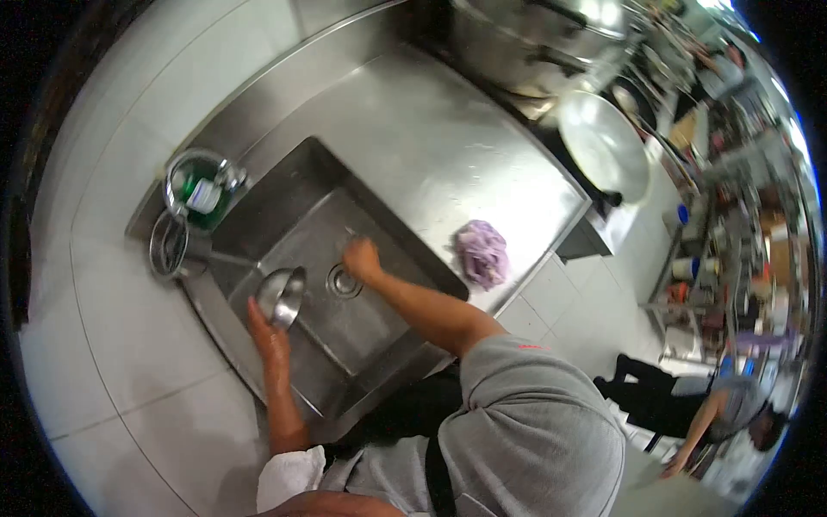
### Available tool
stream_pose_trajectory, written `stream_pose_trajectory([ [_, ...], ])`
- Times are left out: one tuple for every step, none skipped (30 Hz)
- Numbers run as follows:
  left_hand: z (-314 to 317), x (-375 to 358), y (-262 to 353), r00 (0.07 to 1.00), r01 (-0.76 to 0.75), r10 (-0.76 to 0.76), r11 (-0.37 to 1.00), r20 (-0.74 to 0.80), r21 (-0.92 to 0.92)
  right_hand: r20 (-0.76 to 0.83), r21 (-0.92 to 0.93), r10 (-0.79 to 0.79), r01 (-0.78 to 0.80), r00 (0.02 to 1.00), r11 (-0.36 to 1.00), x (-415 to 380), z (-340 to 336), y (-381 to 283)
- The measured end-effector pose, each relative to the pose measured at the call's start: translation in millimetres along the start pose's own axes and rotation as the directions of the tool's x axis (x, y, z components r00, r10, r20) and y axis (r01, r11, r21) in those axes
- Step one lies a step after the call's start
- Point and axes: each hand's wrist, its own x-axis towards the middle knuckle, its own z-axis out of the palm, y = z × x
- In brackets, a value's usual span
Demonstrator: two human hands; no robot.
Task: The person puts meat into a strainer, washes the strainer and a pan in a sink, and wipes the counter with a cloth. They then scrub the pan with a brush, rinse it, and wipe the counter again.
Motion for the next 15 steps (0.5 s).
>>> stream_pose_trajectory([
  [-24.7, 11.9, 32.5, 0.997, 0.064, -0.065, 0.997, 0.048, 0.035, 0.213, 0.378, 0.332, -0.391, 0.919, 0.839, -35.6, 29.2, 7.8],
  [-34.4, 20.6, 31.2, 0.998, 0.031, -0.031, 1.0, 0.06, 0.005, 0.462, 0.342, 0.288, -0.468, 0.839, 0.815, -71.7, -2.4, -1.8],
  [-41.0, 25.8, 34.1, 0.998, 0.053, -0.051, 0.997, 0.035, -0.062, 0.625, 0.501, 0.043, -0.443, 0.779, 0.743, -108.6, 11.8, 9.9],
  [-54.3, 33.6, 49.4, 0.997, 0.07, -0.066, 0.994, 0.044, -0.09, 0.57, 0.336, -0.085, -0.138, 0.817, 0.932, -138.1, 6.3, 9.1],
  [-65.3, 37.7, 58.8, 0.996, 0.086, -0.083, 0.99, 0.036, -0.108, 0.725, 0.25, -0.127, -0.087, 0.677, 0.964, -143.4, -9.8, 2.7],
  [-72.4, 37.2, 65.9, 0.995, 0.098, -0.096, 0.987, 0.028, -0.126, 0.849, 0.176, -0.142, -0.02, 0.508, 0.984, -147.2, -33.0, -4.5],
  [-72.6, 36.1, 74.9, 0.988, 0.152, -0.15, 0.98, 0.022, -0.132, 0.769, 0.277, -0.18, -0.065, 0.614, 0.959, -152.8, -64.3, -7.4],
  [-72.5, 31.3, 83.4, 0.979, 0.205, -0.205, 0.969, 0.017, -0.139, 0.672, 0.379, -0.206, -0.092, 0.712, 0.921, -161.2, -98.6, -10.6],
  [-73.2, 24.1, 88.4, 0.966, 0.259, -0.259, 0.955, 0.013, -0.144, 0.561, 0.481, -0.218, -0.101, 0.799, 0.871, -169.8, -127.1, -10.8],
  [-60.3, 12.6, 64.8, 0.978, 0.21, -0.21, 0.974, 0.012, -0.082, 0.484, 0.532, -0.242, -0.062, 0.841, 0.845, -178.9, -147.4, -7.3],
  [-35.5, -3.3, 32.6, 0.987, 0.161, -0.161, 0.987, 0.011, -0.019, 0.402, 0.576, -0.265, -0.017, 0.876, 0.817, -189.2, -164.3, -1.8],
  [-13.9, -26.8, 21.9, 0.999, 0.052, -0.052, 0.999, 0.008, 0.011, 0.321, 0.616, -0.285, 0.03, 0.903, 0.787, -202.8, -181.0, 4.0],
  [-30.0, -45.8, 121.8, 0.925, 0.186, -0.235, 0.965, 0.299, 0.182, 0.321, 0.639, -0.272, 0.005, 0.907, 0.769, -220.2, -202.4, 11.6],
  [14.6, -80.0, 48.4, 0.921, -0.025, -0.072, 0.97, 0.383, 0.243, 0.326, 0.66, -0.261, -0.021, 0.909, 0.751, -240.9, -225.2, 22.7],
  [7.0, -89.8, 84.9, 0.83, -0.112, -0.035, 0.967, 0.556, 0.228, 0.334, 0.676, -0.251, -0.046, 0.909, 0.735, -262.7, -239.8, 38.7],
])
